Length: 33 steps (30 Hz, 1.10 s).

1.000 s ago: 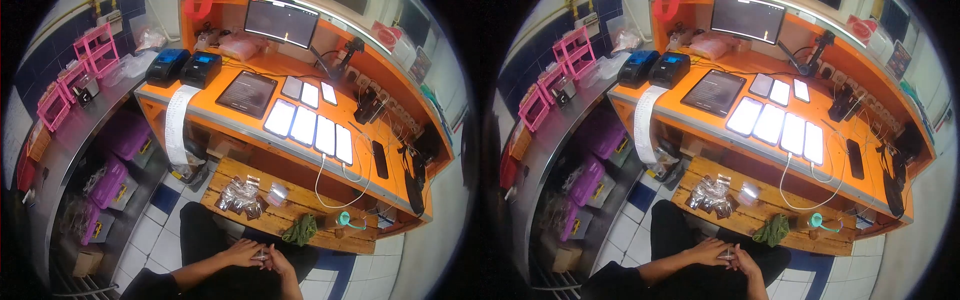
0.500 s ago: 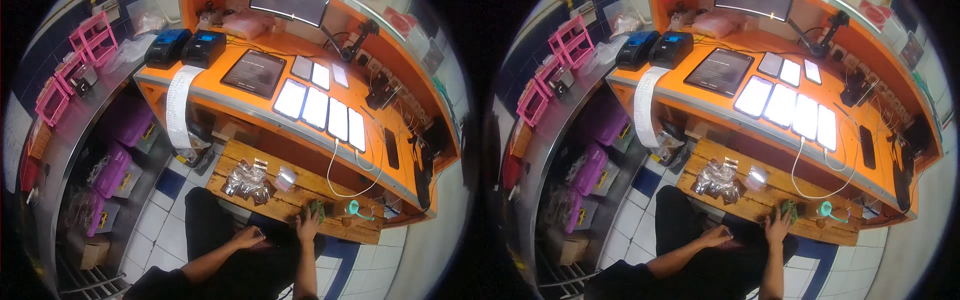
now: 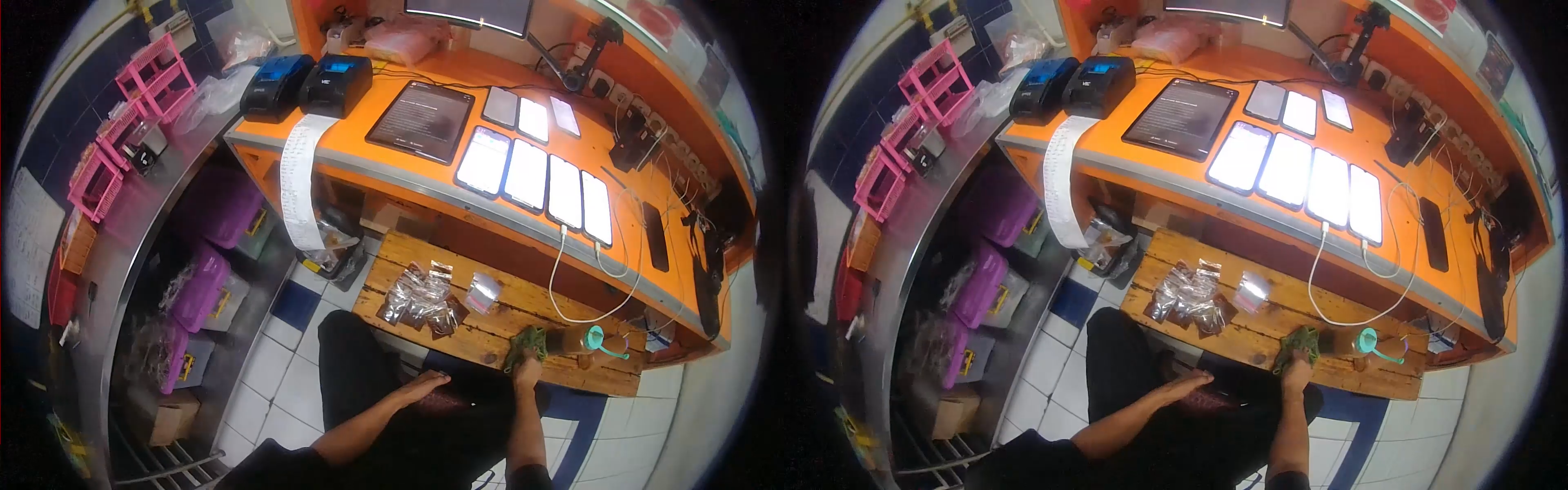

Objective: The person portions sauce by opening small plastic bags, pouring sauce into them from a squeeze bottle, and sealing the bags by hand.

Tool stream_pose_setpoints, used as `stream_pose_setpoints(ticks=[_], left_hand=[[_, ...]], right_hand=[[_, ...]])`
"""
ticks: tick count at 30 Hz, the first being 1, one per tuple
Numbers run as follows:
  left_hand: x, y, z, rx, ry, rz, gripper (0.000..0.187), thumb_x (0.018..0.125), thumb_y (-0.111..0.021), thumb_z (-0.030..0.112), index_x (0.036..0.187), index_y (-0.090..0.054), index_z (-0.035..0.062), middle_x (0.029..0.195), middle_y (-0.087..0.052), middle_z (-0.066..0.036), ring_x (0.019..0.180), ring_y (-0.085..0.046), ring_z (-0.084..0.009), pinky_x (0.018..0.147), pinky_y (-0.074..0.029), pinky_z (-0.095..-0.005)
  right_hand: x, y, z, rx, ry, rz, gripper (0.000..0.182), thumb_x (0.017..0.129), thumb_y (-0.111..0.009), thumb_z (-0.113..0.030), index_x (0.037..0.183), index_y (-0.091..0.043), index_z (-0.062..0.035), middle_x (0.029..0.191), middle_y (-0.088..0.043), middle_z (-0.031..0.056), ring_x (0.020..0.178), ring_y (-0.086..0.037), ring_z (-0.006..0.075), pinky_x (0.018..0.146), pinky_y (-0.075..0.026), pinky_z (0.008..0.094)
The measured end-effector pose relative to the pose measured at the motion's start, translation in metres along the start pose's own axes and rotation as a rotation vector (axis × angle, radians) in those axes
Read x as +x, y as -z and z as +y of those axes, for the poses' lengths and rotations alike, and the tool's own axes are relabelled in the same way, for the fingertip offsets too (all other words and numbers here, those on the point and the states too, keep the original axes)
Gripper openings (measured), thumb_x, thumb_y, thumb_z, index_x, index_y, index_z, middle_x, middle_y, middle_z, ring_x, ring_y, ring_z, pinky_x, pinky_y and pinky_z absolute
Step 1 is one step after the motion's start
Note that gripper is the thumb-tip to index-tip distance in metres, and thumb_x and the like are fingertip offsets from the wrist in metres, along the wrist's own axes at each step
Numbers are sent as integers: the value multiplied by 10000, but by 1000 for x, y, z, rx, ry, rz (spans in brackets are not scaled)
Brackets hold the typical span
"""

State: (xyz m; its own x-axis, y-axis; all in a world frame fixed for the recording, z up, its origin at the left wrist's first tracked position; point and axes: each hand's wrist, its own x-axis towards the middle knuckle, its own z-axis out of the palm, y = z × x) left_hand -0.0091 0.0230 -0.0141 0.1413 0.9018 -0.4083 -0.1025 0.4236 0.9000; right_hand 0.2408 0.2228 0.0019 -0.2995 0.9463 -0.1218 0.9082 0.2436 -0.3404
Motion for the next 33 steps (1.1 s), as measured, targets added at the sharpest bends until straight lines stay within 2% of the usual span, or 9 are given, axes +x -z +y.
stream_pose_setpoints(ticks=[3,8,12,13,17,18,21,28,33], left_hand=[[-26,-6,45,-267,329,153,485,966,-462,502,1048,-653,63,880,-504,8,857,-472,-146,771,-394,-326],[-26,4,39,-346,140,218,466,919,-590,480,1115,-659,63,981,-571,-12,937,-510,-119,796,-434,-305],[-34,-3,49,-71,132,135,432,880,-708,298,1205,-594,38,1065,-640,-48,966,-592,-145,840,-495,-315],[-34,-6,41,239,-92,212,443,851,-738,232,1214,-584,31,1041,-635,-54,958,-597,-149,817,-502,-305],[-45,-13,65,461,-175,151,481,786,-771,154,1195,-578,-8,1095,-638,-147,988,-629,-219,847,-513,-351],[-49,-18,82,585,-269,179,515,771,-773,282,1145,-602,-29,1041,-654,-221,962,-647,-344,827,-508,-410],[-57,-27,99,645,-303,23,468,758,-770,274,1123,-628,18,1029,-661,-197,940,-642,-366,815,-508,-417],[-62,-37,94,863,-320,15,481,824,-687,356,1195,-581,69,1048,-624,-160,1020,-597,-368,867,-474,-438],[-72,-34,103,782,-160,-49,593,840,-643,468,1235,-541,39,1159,-577,-246,1135,-540,-419,958,-438,-473]], right_hand=[[-6,7,-12,-45,23,204,338,748,-630,-50,1073,-693,-117,1191,-592,253,1183,-522,390,960,-460,412],[-50,65,-115,-266,269,576,241,757,-721,-175,985,-717,-96,874,-680,183,902,-641,385,804,-495,414],[-97,52,-141,529,75,-57,331,896,-641,-335,832,-705,-17,803,-657,161,759,-649,312,686,-495,398],[-104,48,-140,656,-33,-212,375,913,-629,-359,812,-690,-3,776,-644,163,700,-642,288,639,-490,370],[-127,38,-131,834,80,-234,410,940,-600,-378,775,-668,-8,619,-585,99,550,-564,200,526,-450,338],[-135,33,-123,918,-3,-333,419,945,-591,-387,777,-670,-12,609,-573,75,539,-546,177,508,-433,318],[-145,43,-124,1167,-66,-636,424,971,-551,-417,858,-706,-39,599,-525,-16,513,-472,80,447,-351,236],[-153,-2,-85,1559,-296,-911,598,988,-389,-532,1155,-587,7,984,-700,135,515,-553,145,446,-448,261],[-139,28,-95,1538,-209,-1132,741,950,-348,-629,1220,-550,31,763,-634,47,364,-307,57,585,-554,358]])
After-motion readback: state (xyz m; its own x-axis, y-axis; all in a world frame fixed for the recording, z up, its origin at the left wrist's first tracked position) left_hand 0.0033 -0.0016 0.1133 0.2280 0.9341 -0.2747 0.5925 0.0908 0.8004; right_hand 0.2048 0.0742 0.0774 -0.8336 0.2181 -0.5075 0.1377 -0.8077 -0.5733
